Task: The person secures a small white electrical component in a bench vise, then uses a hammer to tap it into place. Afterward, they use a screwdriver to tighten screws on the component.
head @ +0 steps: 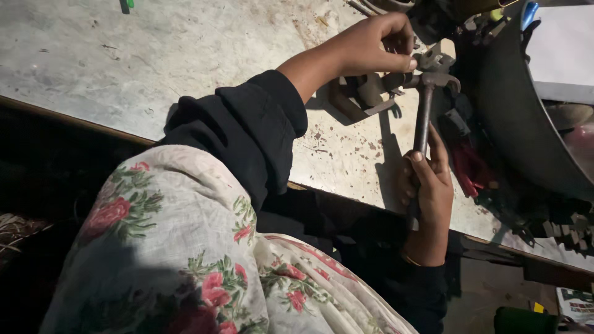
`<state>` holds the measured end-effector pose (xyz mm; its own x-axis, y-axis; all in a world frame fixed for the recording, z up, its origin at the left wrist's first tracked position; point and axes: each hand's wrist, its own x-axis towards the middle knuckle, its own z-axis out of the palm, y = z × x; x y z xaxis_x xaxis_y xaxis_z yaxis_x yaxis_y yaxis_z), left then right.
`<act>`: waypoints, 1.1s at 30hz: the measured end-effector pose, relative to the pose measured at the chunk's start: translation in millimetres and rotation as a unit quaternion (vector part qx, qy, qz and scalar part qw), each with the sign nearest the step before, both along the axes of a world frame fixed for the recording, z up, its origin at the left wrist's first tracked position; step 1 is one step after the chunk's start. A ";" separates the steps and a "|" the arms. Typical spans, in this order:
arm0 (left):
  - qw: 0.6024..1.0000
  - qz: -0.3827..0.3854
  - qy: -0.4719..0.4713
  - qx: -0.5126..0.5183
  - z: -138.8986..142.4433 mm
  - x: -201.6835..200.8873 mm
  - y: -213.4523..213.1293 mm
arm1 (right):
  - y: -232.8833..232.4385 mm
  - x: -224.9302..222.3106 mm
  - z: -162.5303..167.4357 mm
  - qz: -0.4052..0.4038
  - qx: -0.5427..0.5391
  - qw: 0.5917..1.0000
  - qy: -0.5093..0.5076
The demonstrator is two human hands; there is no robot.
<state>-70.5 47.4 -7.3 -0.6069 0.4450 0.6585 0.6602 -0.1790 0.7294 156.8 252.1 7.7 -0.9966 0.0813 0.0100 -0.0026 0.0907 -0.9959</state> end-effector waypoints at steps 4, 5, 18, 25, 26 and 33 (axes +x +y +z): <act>1.000 -0.012 -0.011 -0.010 -1.5 -2.6 0.9 | 1.3 -1.3 0.3 0.007 0.003 1.000 0.000; 1.000 -0.015 -0.015 -0.015 -1.3 -2.7 0.6 | 1.3 -1.3 0.0 0.007 -0.005 1.000 -0.002; 0.999 0.006 -0.038 -0.037 4.5 5.4 -3.8 | 1.2 -1.4 -3.1 0.004 0.006 1.000 0.013; 1.000 0.025 -0.002 -0.019 -1.1 -0.3 -1.0 | 11.2 -0.6 -14.7 0.009 -0.010 0.999 0.045; 1.000 0.025 0.000 -0.015 -1.7 -0.5 -0.5 | 12.3 0.1 -16.7 0.002 -0.022 0.999 0.047; 0.994 0.051 -0.093 0.012 -9.0 -2.6 -5.2 | 3.9 13.9 -27.7 -0.002 -0.017 0.994 0.109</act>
<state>-73.1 42.3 -16.3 -0.7603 0.3594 0.5411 0.5307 -0.1368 0.8365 170.7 256.0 -20.1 -0.9708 0.0893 0.2228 -0.2183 0.0572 -0.9742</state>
